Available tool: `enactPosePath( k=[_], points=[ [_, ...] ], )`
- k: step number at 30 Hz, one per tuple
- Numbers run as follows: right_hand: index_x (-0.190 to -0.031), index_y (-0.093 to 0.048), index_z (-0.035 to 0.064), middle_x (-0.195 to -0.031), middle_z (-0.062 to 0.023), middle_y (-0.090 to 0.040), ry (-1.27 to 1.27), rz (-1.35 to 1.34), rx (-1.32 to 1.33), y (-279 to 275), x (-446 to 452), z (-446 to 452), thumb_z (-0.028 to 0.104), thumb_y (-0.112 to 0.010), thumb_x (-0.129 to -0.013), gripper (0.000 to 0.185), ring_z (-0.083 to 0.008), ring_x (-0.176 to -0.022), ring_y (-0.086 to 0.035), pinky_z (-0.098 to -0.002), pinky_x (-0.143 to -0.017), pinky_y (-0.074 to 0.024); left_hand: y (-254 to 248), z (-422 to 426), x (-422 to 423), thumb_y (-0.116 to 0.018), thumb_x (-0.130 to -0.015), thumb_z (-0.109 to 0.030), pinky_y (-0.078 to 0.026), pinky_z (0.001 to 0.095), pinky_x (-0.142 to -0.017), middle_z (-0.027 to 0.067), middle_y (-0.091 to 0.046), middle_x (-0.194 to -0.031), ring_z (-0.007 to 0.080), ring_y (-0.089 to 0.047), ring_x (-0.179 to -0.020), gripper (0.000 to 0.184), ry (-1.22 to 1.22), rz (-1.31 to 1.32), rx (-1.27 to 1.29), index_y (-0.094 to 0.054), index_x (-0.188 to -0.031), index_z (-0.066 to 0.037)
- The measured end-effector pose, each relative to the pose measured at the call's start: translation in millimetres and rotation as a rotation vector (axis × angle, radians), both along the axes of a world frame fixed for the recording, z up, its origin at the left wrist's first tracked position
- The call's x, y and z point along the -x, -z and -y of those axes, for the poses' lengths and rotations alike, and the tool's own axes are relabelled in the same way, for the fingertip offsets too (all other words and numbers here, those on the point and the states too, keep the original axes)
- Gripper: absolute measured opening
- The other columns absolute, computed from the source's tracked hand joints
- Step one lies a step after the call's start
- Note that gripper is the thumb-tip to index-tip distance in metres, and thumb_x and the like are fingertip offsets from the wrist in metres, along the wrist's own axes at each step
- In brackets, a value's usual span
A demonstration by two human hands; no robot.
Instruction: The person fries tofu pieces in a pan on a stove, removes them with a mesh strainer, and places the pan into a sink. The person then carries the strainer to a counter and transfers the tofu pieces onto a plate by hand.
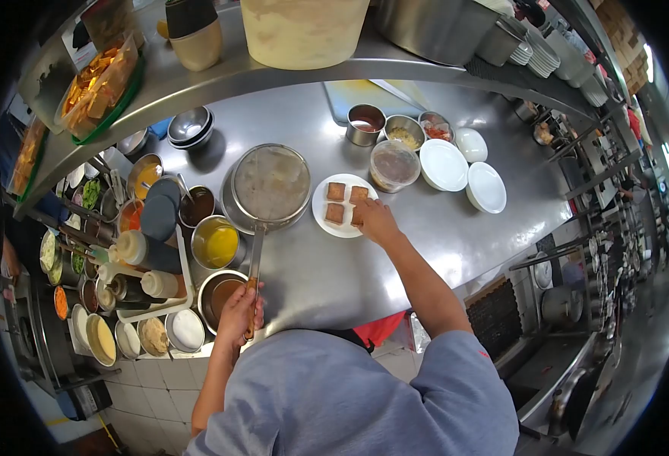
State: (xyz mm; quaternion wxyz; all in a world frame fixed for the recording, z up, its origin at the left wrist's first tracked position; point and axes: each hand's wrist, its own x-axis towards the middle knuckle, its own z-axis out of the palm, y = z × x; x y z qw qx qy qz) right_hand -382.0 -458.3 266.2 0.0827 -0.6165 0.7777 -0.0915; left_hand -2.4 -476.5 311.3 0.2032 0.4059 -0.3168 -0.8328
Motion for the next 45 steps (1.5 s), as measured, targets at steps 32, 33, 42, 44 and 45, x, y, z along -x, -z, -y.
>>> enactPosePath(
  k=[32,33,42,44,45],
  points=[
    [-0.105,-0.058,0.0068,-0.090,-0.0121,-0.060,0.203,0.288,0.232,-7.6,18.6,-20.6,0.015,-0.065,-0.074,0.033,-0.0287,-0.083,-0.057,-0.0355,-0.074,-0.0470,-1.4,-6.8,-0.9,-0.039,-0.095,-0.022,-0.037,0.0230,-0.040,0.0029,-0.047,-0.069,0.0103,-0.043,-0.045,0.028,-0.004,0.007,0.036,-0.045,-0.115,-0.003],
    [-0.101,-0.060,0.0053,-0.083,-0.0124,-0.062,0.345,0.483,0.271,-9.1,23.6,-27.1,0.015,-0.063,-0.076,0.026,-0.0287,-0.075,-0.059,-0.0339,-0.069,-0.0483,-2.8,-6.5,-0.6,-0.039,-0.095,-0.022,-0.037,0.0230,-0.040,0.0029,-0.047,-0.069,0.0103,-0.043,-0.045,0.028,0.008,0.006,0.043,-0.045,-0.115,-0.003],
    [-0.112,-0.043,0.0051,-0.080,-0.0108,-0.063,0.771,1.440,0.016,53.2,4.7,-62.4,0.023,-0.049,-0.089,0.029,-0.0164,-0.062,-0.059,-0.0293,-0.054,-0.0484,-9.7,-0.6,-5.3,-0.038,-0.095,-0.018,-0.038,0.0228,-0.039,0.0034,-0.047,-0.069,0.0101,-0.043,-0.044,0.025,-0.104,-0.076,0.036,-0.046,-0.113,-0.003],
    [-0.108,-0.041,0.0034,-0.084,-0.0127,-0.062,0.800,1.592,0.096,55.3,-6.3,-56.1,0.020,-0.046,-0.090,0.025,-0.0190,-0.064,-0.060,-0.0306,-0.056,-0.0504,-12.1,-0.7,-7.2,-0.038,-0.095,-0.019,-0.038,0.0227,-0.039,0.0033,-0.048,-0.069,0.0100,-0.043,-0.045,0.024,-0.102,-0.058,0.052,-0.047,-0.112,-0.003],
    [-0.108,-0.041,0.0034,-0.084,-0.0127,-0.062,0.799,1.593,0.099,59.4,-9.0,-51.4,0.020,-0.046,-0.090,0.025,-0.0190,-0.064,-0.060,-0.0306,-0.056,-0.0504,-13.2,-1.6,-8.3,-0.038,-0.095,-0.019,-0.038,0.0225,-0.039,0.0032,-0.048,-0.070,0.0099,-0.044,-0.045,0.024,-0.102,-0.043,0.065,-0.047,-0.111,-0.003]
  ],
)
